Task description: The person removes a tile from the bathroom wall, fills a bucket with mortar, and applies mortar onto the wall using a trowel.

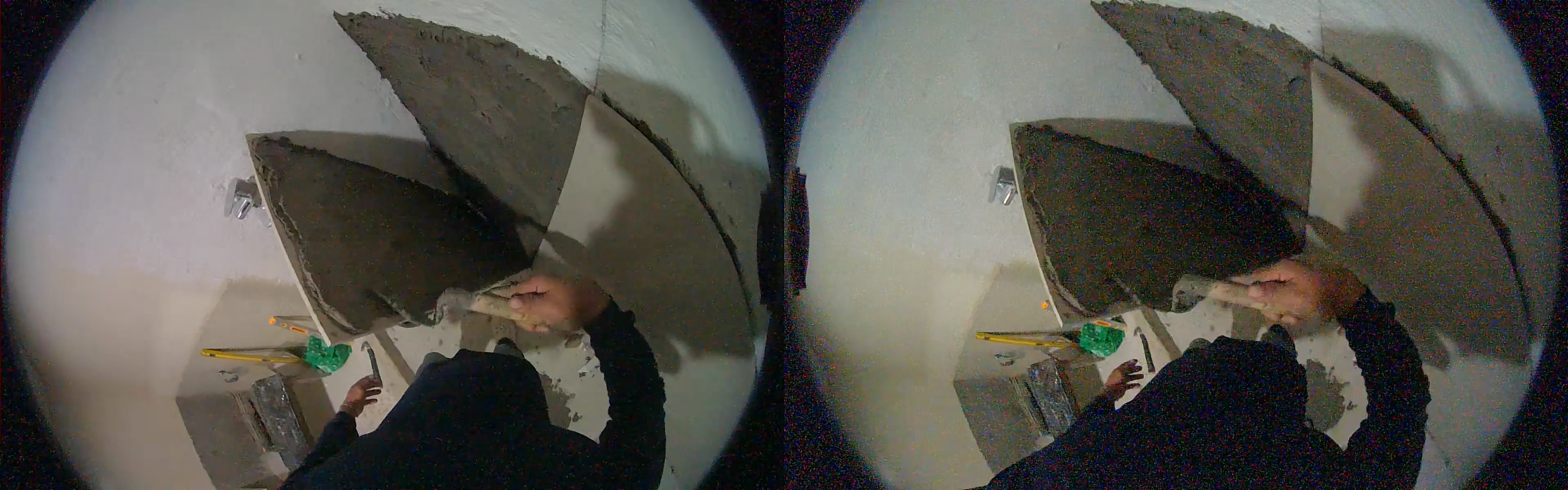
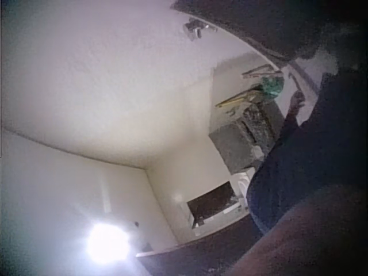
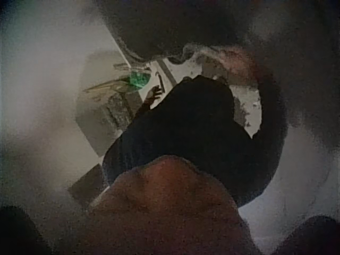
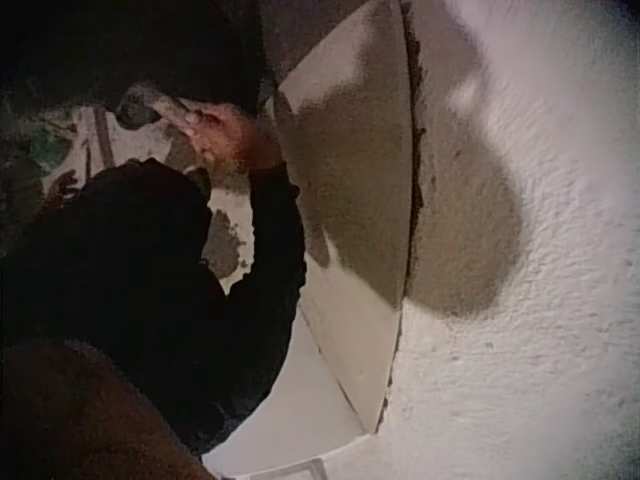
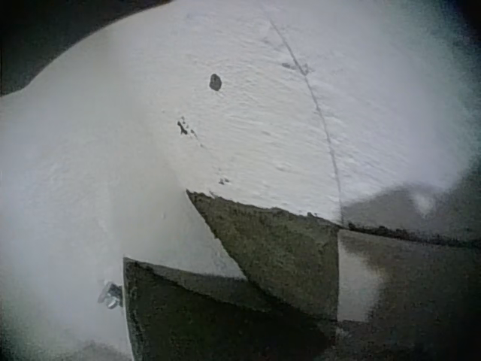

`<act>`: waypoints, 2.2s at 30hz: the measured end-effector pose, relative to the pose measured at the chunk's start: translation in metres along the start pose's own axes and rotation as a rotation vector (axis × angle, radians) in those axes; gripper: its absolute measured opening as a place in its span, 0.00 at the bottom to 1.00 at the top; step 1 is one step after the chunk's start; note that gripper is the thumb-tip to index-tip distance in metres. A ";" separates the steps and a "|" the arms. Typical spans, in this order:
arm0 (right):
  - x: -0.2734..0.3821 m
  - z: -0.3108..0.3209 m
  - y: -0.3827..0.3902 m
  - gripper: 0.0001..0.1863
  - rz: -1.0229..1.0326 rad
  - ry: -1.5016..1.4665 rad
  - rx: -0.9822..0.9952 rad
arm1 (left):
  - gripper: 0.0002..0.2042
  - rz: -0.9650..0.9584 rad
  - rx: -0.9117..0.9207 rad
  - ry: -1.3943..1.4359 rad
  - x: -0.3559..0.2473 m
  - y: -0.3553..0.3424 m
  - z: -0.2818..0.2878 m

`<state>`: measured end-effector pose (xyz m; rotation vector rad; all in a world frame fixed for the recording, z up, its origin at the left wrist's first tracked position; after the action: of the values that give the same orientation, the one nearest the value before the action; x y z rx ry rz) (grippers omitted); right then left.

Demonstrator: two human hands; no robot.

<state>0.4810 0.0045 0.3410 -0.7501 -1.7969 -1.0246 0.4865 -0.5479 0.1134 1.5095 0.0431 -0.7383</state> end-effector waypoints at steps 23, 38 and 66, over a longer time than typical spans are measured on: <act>-0.037 0.052 -0.092 0.24 -0.032 -0.158 0.198 | 0.32 0.155 -0.172 0.152 0.047 0.026 0.015; -0.011 0.048 -0.033 0.23 0.290 0.497 0.065 | 0.30 0.010 -0.107 0.060 -0.021 -0.002 0.016; -0.074 -0.027 -0.020 0.20 0.049 -0.034 -0.541 | 0.28 0.100 -0.040 0.121 0.054 -0.020 0.026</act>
<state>0.5051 -0.0335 0.2733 -1.1341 -1.5272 -1.4956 0.5084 -0.5913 0.0734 1.5055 0.0720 -0.5628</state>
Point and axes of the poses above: each hand's wrist, its own y-axis away from the middle knuckle, its own z-axis out of the back of the hand, x = y × z, the point moved 6 cm from there along -y, towards the middle knuckle, and after that the axes turned 4 degrees about z, right-handed, at the moved point
